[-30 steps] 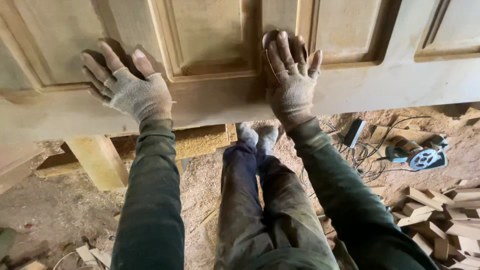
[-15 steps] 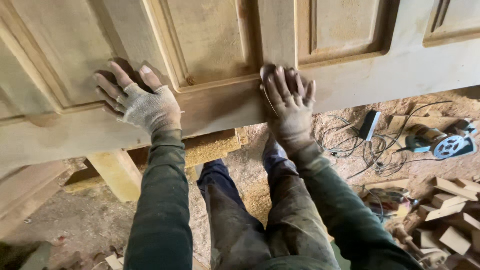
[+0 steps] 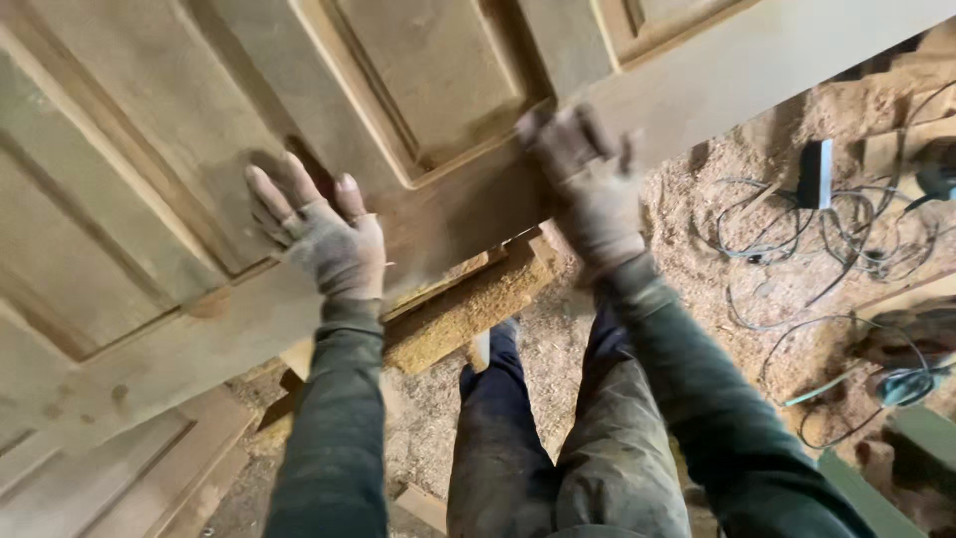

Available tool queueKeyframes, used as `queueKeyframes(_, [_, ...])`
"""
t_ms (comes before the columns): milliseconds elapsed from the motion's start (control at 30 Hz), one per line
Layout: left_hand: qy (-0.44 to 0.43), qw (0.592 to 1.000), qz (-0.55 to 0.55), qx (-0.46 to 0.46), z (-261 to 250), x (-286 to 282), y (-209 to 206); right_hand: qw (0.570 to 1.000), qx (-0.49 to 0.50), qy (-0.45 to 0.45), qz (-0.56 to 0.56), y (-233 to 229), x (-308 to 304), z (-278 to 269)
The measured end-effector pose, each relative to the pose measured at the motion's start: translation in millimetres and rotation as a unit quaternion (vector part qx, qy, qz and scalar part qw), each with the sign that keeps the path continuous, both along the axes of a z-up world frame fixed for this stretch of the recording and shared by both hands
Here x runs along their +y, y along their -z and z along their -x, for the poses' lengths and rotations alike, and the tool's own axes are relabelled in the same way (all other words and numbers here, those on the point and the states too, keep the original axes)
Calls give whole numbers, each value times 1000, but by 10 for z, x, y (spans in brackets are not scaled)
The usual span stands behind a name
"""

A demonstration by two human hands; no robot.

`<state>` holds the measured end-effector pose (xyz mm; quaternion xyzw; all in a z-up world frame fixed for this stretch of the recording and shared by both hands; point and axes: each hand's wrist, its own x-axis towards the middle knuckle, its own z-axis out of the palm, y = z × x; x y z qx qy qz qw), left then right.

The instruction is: The person sands the surface and the recessed panels of a wooden door using a piece of sandpaper.

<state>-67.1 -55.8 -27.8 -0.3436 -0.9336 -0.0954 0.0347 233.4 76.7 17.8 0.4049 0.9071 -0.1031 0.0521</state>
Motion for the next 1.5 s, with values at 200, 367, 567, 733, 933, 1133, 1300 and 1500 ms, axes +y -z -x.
queueKeyframes(200, [-85,985,66,133,1109,-765,78,944,39,328,28,-204,208,211])
queueKeyframes(367, [-110,987,-41,110,1085,-773,104,991,50,88,89,-386,-221,589])
queueKeyframes(567, [-127,984,-43,117,1056,-726,134,924,43,381,1,-74,-8,350])
queueKeyframes(733, [-127,984,-61,112,1070,-772,203,990,117,66,-39,109,-1551,1893])
queueKeyframes(933, [-141,985,-50,91,1058,-717,211,995,80,-13,-60,326,-1053,1718])
queueKeyframes(1133, [-124,982,-83,116,1041,-708,109,996,86,31,-26,108,-1516,1539])
queueKeyframes(1300, [-119,980,-83,136,1028,-677,137,989,99,23,-104,228,-1290,1769])
queueKeyframes(1500, [-116,981,-98,124,1014,-590,56,988,135,27,-65,246,-1317,1710])
